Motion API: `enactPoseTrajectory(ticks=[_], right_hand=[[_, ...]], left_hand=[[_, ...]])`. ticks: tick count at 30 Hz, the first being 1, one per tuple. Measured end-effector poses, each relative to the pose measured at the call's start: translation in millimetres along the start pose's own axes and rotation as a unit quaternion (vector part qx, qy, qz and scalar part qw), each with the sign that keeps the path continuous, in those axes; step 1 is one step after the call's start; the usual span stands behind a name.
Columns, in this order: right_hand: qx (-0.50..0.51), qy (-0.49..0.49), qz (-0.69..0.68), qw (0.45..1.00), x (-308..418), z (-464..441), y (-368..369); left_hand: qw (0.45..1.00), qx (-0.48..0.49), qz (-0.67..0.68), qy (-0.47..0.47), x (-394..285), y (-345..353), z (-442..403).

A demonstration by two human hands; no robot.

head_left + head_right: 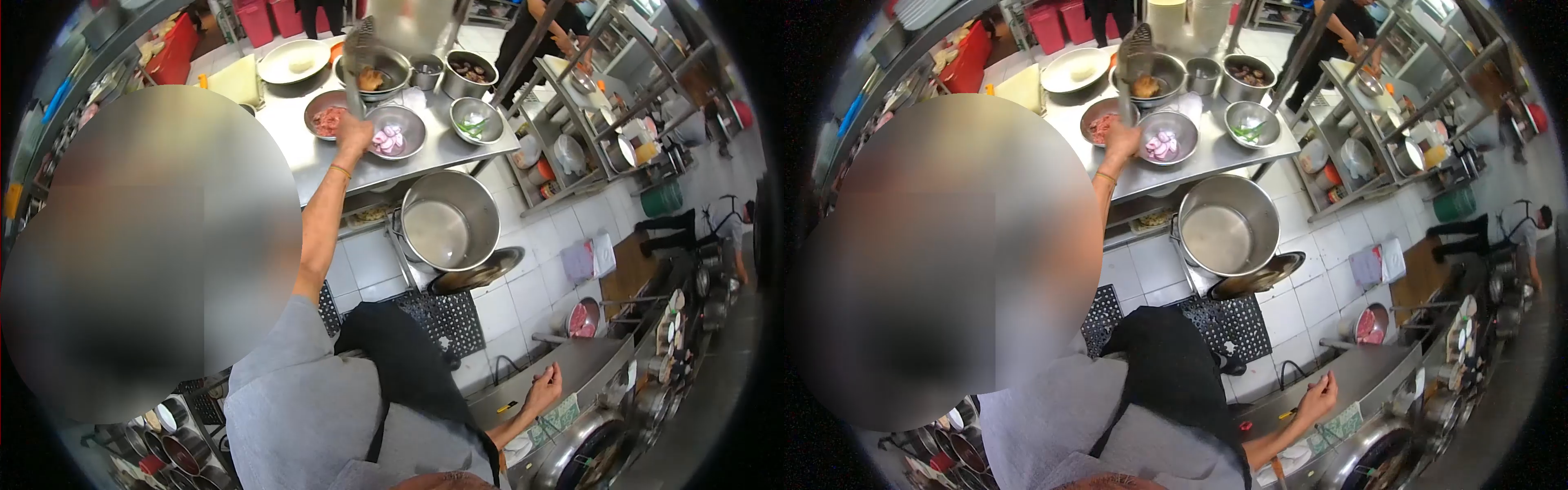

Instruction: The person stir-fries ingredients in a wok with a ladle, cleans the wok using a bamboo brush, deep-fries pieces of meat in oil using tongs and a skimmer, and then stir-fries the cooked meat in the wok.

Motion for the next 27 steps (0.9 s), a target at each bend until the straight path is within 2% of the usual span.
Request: enactPoseTrajectory(ticks=[2, 4, 5, 6, 7, 8, 9, 10, 11, 13, 14, 16, 18, 19, 20, 22, 24, 25, 27], right_hand=[[0.004, -0.011, 0.009, 1.0, 3, 3, -7], [-0.014, -0.009, 0.013, 1.0, -11, 2, -13], [-0.033, -0.007, 0.017, 0.999, -21, 9, -21], [-0.03, -0.009, 0.018, 0.999, -19, 15, -24], [-0.042, -0.002, 0.024, 0.999, -17, 17, -32], [-0.065, -0.048, 0.045, 0.996, -33, 19, -38], [-0.124, -0.082, 0.108, 0.983, -26, 25, -46], [-0.105, 0.025, 0.089, 0.99, -10, 27, -61], [-0.167, 0.021, 0.068, 0.983, -7, 28, -75], [-0.3, -0.035, 0.12, 0.946, -11, 30, -110], [-0.331, -0.01, 0.134, 0.934, -12, 30, -132], [-0.372, 0.013, 0.141, 0.917, -29, 26, -167], [-0.425, 0.034, 0.245, 0.871, -53, 20, -204], [-0.438, 0.044, 0.243, 0.864, -64, 12, -220], [-0.431, 0.083, 0.285, 0.852, -77, 6, -234], [-0.433, 0.137, 0.322, 0.831, -96, -1, -253], [-0.347, 0.301, 0.238, 0.856, -123, -18, -259], [-0.275, 0.346, 0.221, 0.869, -134, -23, -264], [-0.24, 0.384, 0.188, 0.871, -167, -27, -273]], left_hand=[[0.963, -0.191, -0.157, 0.104, 4, -6, 1], [0.948, -0.231, -0.174, 0.135, -18, -12, 25], [0.813, -0.418, -0.263, 0.309, 3, -5, 22], [0.907, -0.206, -0.227, 0.289, -10, -13, 49], [0.914, -0.071, -0.333, 0.221, 13, -12, 40], [0.884, 0.075, -0.43, 0.169, 37, -9, 32], [0.994, 0.093, -0.037, 0.032, -3, -11, 91], [0.978, 0.108, 0.097, 0.15, 35, -4, 80], [0.974, 0.12, 0.184, -0.048, -56, 8, 161], [0.971, 0.188, 0.144, -0.019, -74, 19, 199], [0.95, 0.264, 0.165, -0.025, -70, 30, 204], [0.943, 0.303, 0.135, -0.026, -76, 53, 234], [0.905, 0.41, 0.108, -0.048, -85, 84, 274], [0.896, 0.433, 0.09, -0.05, -84, 105, 287], [0.886, 0.455, 0.067, -0.052, -85, 125, 301], [0.827, 0.552, 0.095, -0.053, -103, 169, 344], [0.776, 0.62, 0.083, -0.086, -111, 213, 383], [0.754, 0.646, 0.075, -0.092, -117, 232, 403], [0.708, 0.696, 0.07, -0.098, -131, 268, 448]])
Point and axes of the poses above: each hand's wrist, its own z-axis away from the middle knuckle, its own y-axis out of the palm, x = y × z, the point moved 3 cm from there along -z, towards the middle knuckle, and after that the axes turned 1 degree about -z, right-handed, at the moved point
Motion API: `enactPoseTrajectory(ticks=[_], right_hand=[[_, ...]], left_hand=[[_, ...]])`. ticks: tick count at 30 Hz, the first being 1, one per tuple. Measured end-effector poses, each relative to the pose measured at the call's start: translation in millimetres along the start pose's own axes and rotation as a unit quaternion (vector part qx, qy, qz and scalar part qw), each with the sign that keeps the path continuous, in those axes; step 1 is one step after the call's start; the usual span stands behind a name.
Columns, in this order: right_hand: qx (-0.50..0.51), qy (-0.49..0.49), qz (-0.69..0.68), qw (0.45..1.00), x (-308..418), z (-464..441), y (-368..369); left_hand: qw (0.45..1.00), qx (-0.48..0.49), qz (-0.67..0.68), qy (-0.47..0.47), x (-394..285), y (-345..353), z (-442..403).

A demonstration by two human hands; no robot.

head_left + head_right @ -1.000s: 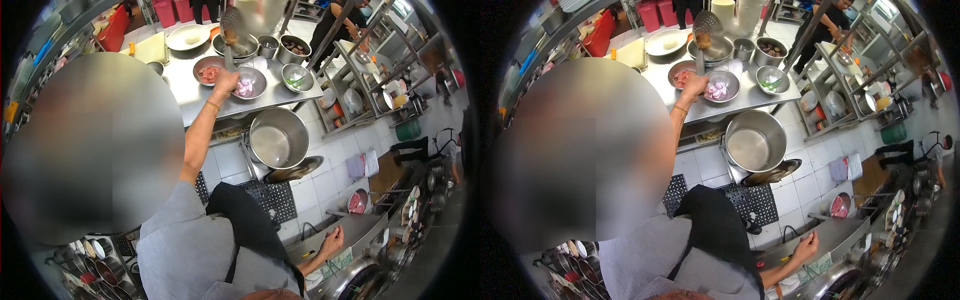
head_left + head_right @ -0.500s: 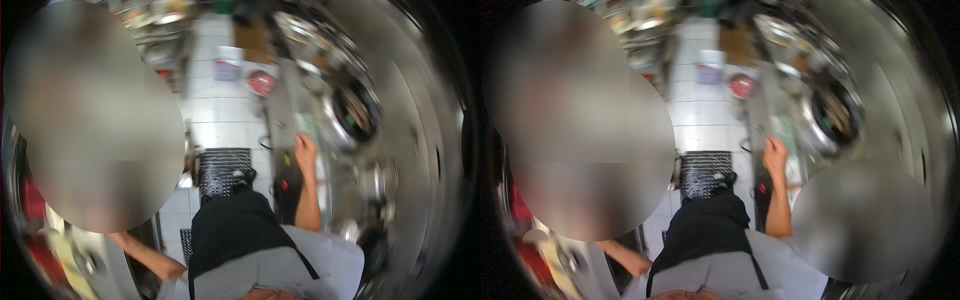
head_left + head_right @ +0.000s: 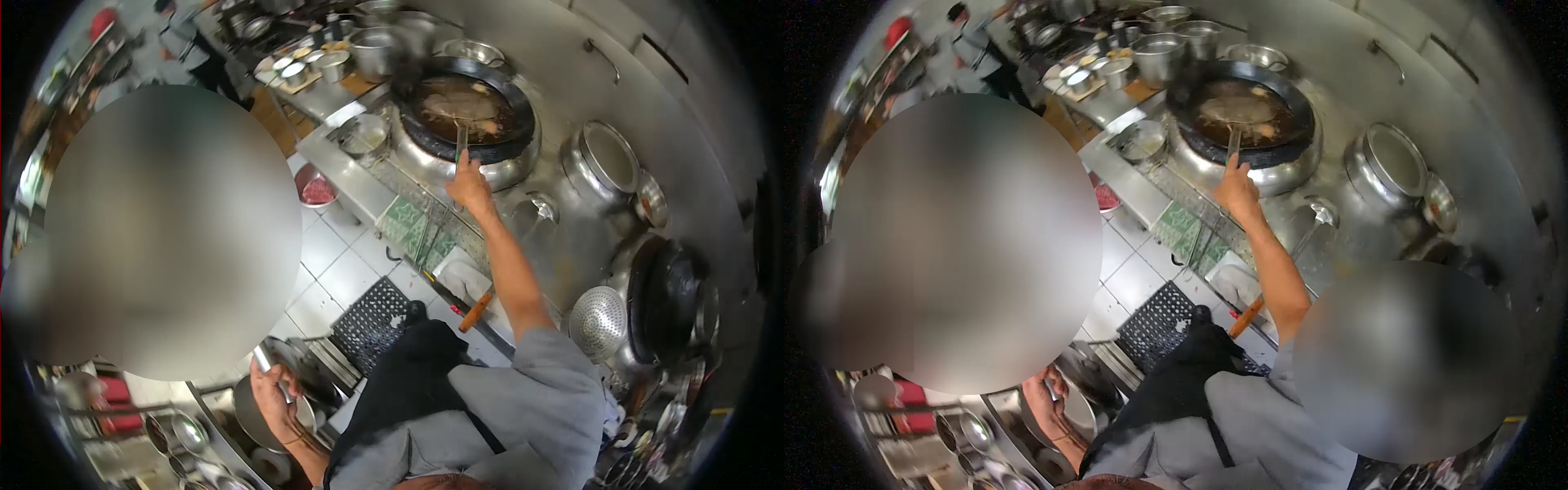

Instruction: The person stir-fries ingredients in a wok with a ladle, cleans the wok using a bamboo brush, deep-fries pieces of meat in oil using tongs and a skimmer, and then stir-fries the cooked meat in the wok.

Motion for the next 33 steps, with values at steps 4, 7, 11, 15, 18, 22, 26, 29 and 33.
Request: enactPoseTrajectory(ticks=[4, 7, 11, 15, 18, 22, 26, 29, 33], right_hand=[[-0.053, 0.005, -0.047, 0.997, -47, -17, -10], [-0.115, -0.031, -0.099, 0.988, -83, -11, -28], [-0.151, -0.016, -0.18, 0.972, -107, 3, -70], [-0.151, -0.003, -0.211, 0.966, -135, -30, -94], [-0.103, -0.06, -0.121, 0.986, -162, -66, -86], [-0.056, -0.083, -0.131, 0.986, -145, -54, -97], [-0.094, 0.017, -0.196, 0.976, -131, -14, -97], [-0.111, 0.116, -0.283, 0.946, -103, 13, -99], [-0.098, 0.251, -0.481, 0.834, -68, 28, -72]], left_hand=[[0.994, 0.064, -0.091, -0.016, -13, 82, -54], [0.982, 0.128, -0.14, -0.005, -21, 130, -86], [0.972, 0.177, -0.157, -0.01, -21, 176, -121], [0.962, 0.218, -0.166, -0.021, -15, 193, -157], [0.956, 0.224, -0.189, -0.031, -13, 201, -176], [0.953, 0.228, -0.198, -0.039, -10, 198, -209], [0.945, 0.245, -0.214, -0.038, -11, 188, -257], [0.938, 0.248, -0.242, -0.027, -17, 195, -301], [0.914, 0.288, -0.286, 0.02, -28, 225, -353]])
Point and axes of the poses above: each hand's wrist, its own z-axis away from the middle knuckle, its own y-axis out of the palm, x = y × z, the point moved 3 cm from there along -z, towards the middle knuckle, and after that the axes turned 1 degree about -z, right-handed, at the moved point
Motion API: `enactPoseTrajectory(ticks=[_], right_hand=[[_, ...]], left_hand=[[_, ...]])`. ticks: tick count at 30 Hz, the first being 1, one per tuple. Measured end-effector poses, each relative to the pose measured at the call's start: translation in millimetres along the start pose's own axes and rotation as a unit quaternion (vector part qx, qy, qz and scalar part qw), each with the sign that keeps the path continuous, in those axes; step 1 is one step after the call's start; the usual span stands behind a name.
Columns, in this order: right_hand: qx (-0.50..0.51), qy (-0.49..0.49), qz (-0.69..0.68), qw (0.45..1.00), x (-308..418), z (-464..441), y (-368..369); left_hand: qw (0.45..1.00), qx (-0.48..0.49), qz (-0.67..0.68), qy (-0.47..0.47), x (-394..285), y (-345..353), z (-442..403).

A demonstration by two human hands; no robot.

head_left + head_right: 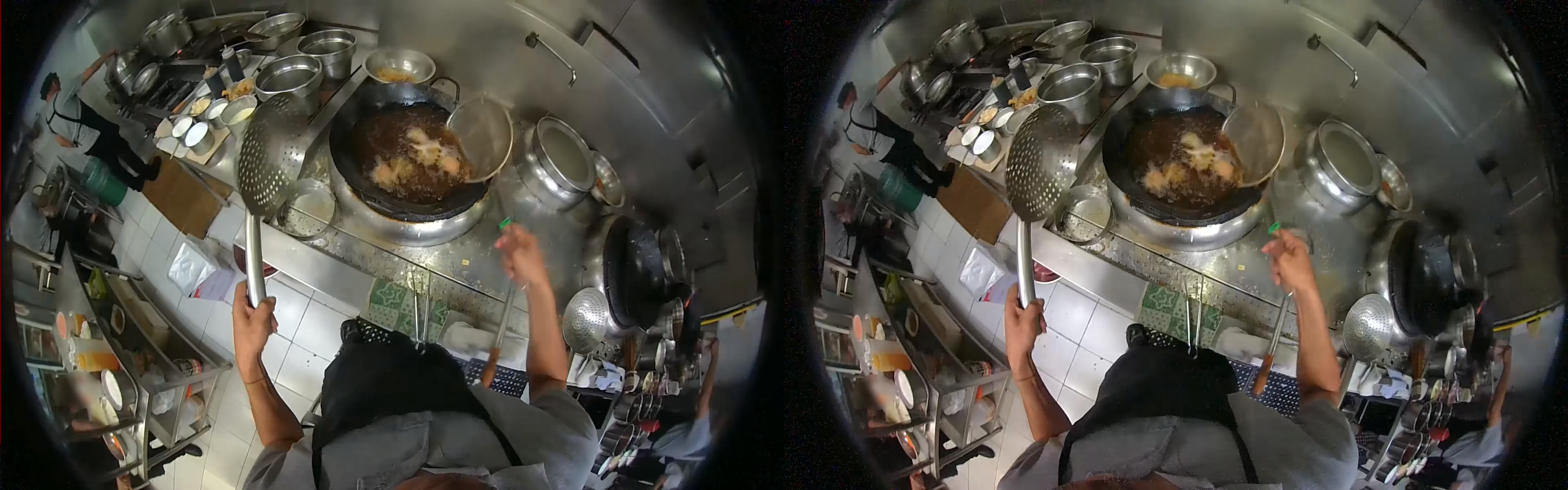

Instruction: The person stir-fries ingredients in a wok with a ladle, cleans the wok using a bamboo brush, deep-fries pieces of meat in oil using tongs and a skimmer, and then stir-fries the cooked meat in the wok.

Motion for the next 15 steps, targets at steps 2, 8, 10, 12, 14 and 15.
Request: enactPoseTrajectory(ticks=[2, 8, 10, 12, 14, 15], right_hand=[[0.011, 0.029, -0.015, 0.999, -4, 0, 16], [-0.035, -0.015, 0.005, 0.999, -30, 5, 52], [-0.122, -0.151, 0.135, 0.972, -40, 3, 51], [-0.142, -0.111, 0.096, 0.979, -21, 19, 53], [-0.164, -0.073, 0.054, 0.982, -22, 25, 47], [-0.178, -0.117, 0.06, 0.975, -34, 24, 35]], left_hand=[[0.997, 0.041, -0.05, 0.047, -9, 3, -33], [0.93, 0.058, -0.252, 0.261, -42, 62, -122], [0.868, 0.045, -0.33, 0.369, -43, 99, -144], [0.849, 0.057, -0.366, 0.377, -48, 132, -159], [0.794, 0.12, -0.488, 0.341, -48, 161, -171], [0.761, 0.12, -0.523, 0.363, -41, 168, -180]])
Point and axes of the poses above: each hand's wrist, its own z-axis away from the middle knuckle, its own y-axis out of the palm, x = y × z, the point moved 3 cm from there along -z, towards the middle knuckle, and after that the axes turned 1 degree about -z, right-handed, at the moved point
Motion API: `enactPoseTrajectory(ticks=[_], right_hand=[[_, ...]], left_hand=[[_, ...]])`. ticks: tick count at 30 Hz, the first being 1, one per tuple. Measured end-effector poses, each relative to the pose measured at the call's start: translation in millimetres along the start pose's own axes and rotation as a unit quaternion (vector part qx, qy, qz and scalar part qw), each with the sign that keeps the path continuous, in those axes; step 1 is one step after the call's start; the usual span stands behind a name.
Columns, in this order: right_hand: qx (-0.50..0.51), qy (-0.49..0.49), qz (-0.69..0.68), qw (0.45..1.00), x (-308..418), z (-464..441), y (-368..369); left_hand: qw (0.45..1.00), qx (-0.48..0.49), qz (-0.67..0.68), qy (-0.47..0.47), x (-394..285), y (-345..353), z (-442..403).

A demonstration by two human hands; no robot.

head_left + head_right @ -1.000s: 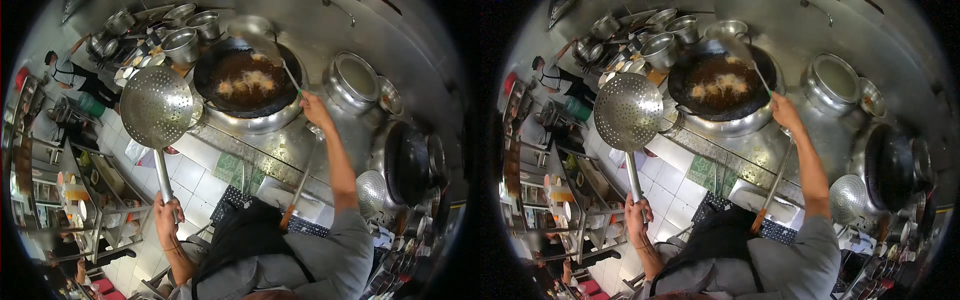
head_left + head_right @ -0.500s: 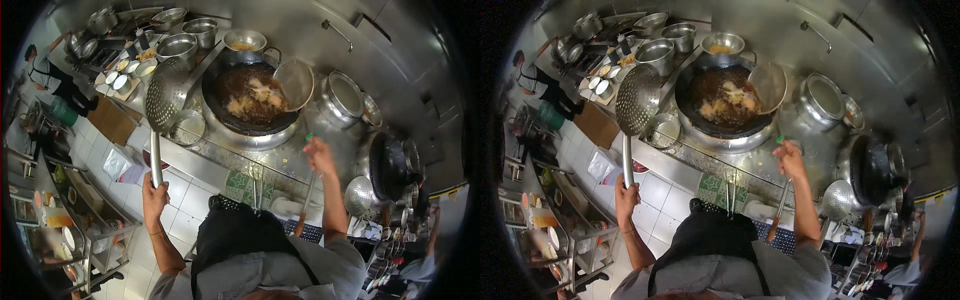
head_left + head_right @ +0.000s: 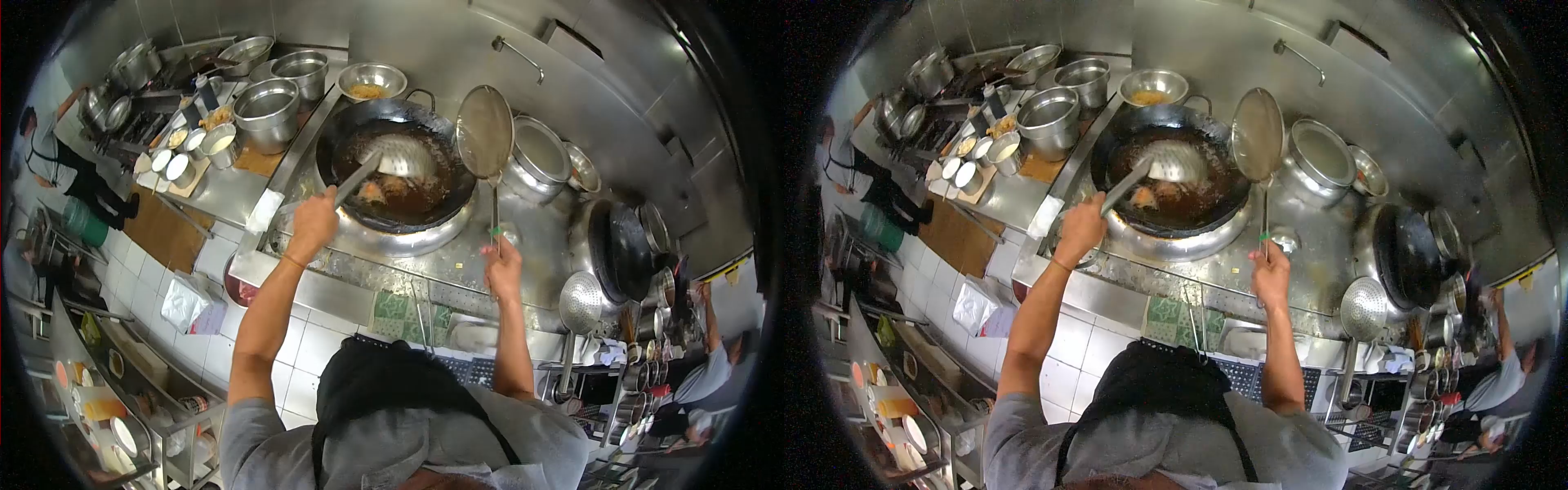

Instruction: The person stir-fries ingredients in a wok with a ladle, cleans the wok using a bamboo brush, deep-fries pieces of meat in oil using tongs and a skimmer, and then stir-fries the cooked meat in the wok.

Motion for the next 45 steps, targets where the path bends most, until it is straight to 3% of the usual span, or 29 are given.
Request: enactPoseTrajectory(ticks=[2, 5, 7, 10, 15, 19, 20, 21, 23, 24, 26, 28, 29, 33, 35, 36, 37, 39, 40, 41, 43, 44, 45], right_hand=[[-0.022, -0.04, -0.002, 0.999, -8, 9, -24], [-0.043, 0.012, 0.081, 0.996, -11, 47, -66], [-0.103, -0.075, 0.239, 0.963, -22, 71, -94], [-0.087, -0.087, 0.299, 0.946, -41, 98, -122], [-0.085, -0.042, 0.379, 0.921, -133, 106, -159], [-0.107, -0.011, 0.444, 0.89, -157, 99, -177], [-0.092, -0.094, 0.501, 0.856, -162, 95, -181], [-0.074, -0.097, 0.498, 0.858, -158, 89, -181], [-0.109, -0.221, 0.464, 0.851, -124, 73, -167], [-0.089, -0.226, 0.459, 0.855, -116, 65, -154], [0.034, -0.217, 0.326, 0.919, -101, 52, -120], [0.117, -0.279, 0.204, 0.931, -90, 53, -78], [0.169, -0.263, 0.176, 0.934, -77, 58, -57], [0.313, -0.292, 0.141, 0.893, -79, 90, 7], [0.373, -0.295, 0.16, 0.865, -87, 105, 27], [0.384, -0.268, 0.173, 0.866, -101, 110, 36], [0.403, -0.245, 0.185, 0.862, -112, 116, 44], [0.401, -0.283, 0.276, 0.826, -127, 118, 55], [0.405, -0.316, 0.308, 0.801, -157, 107, 63], [0.405, -0.254, 0.283, 0.831, -145, 110, 65], [0.4, -0.347, 0.297, 0.795, -158, 91, 71], [0.381, -0.392, 0.29, 0.786, -166, 83, 74], [0.389, -0.309, 0.289, 0.818, -166, 80, 75]], left_hand=[[1.0, -0.005, -0.002, 0.027, 4, -4, 2], [0.998, 0.024, -0.043, 0.048, 23, -3, 16], [0.998, 0.012, -0.045, 0.049, 41, -3, 23], [0.995, 0.01, -0.091, 0.036, 54, -12, 30], [0.991, -0.016, -0.131, 0.018, 66, -39, 41], [0.991, -0.009, -0.13, -0.008, 86, -52, 51], [0.989, -0.019, -0.144, -0.028, 86, -52, 55], [0.988, -0.032, -0.142, -0.043, 93, -48, 57], [0.977, -0.046, -0.191, -0.081, 89, -44, 58], [0.972, -0.045, -0.203, -0.113, 84, -42, 58], [0.957, -0.08, -0.235, -0.152, 79, -38, 63], [0.932, -0.155, -0.271, -0.183, 70, -33, 77], [0.915, -0.193, -0.289, -0.205, 61, -34, 87], [0.917, -0.243, -0.23, -0.216, 20, -3, 152], [0.919, -0.175, -0.239, -0.259, -4, 37, 199], [0.939, -0.186, -0.217, -0.192, -10, 62, 226], [0.948, -0.153, -0.093, -0.262, -25, 84, 260], [0.932, -0.083, 0.03, -0.351, -60, 118, 326], [0.914, -0.062, 0.073, -0.394, -76, 139, 362], [0.889, -0.023, 0.128, -0.438, -98, 129, 392], [0.84, -0.143, 0.252, -0.459, -124, 142, 465], [0.813, -0.167, 0.247, -0.5, -134, 135, 503], [0.775, -0.182, 0.281, -0.536, -145, 123, 537]])
Point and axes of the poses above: each hand's wrist, its own z-axis away from the middle knuckle, its own y-axis out of the palm, x = y × z, the point moved 3 cm from there along -z, towards the middle knuckle, and after that the axes turned 1 degree about -z, right-handed, at the moved point
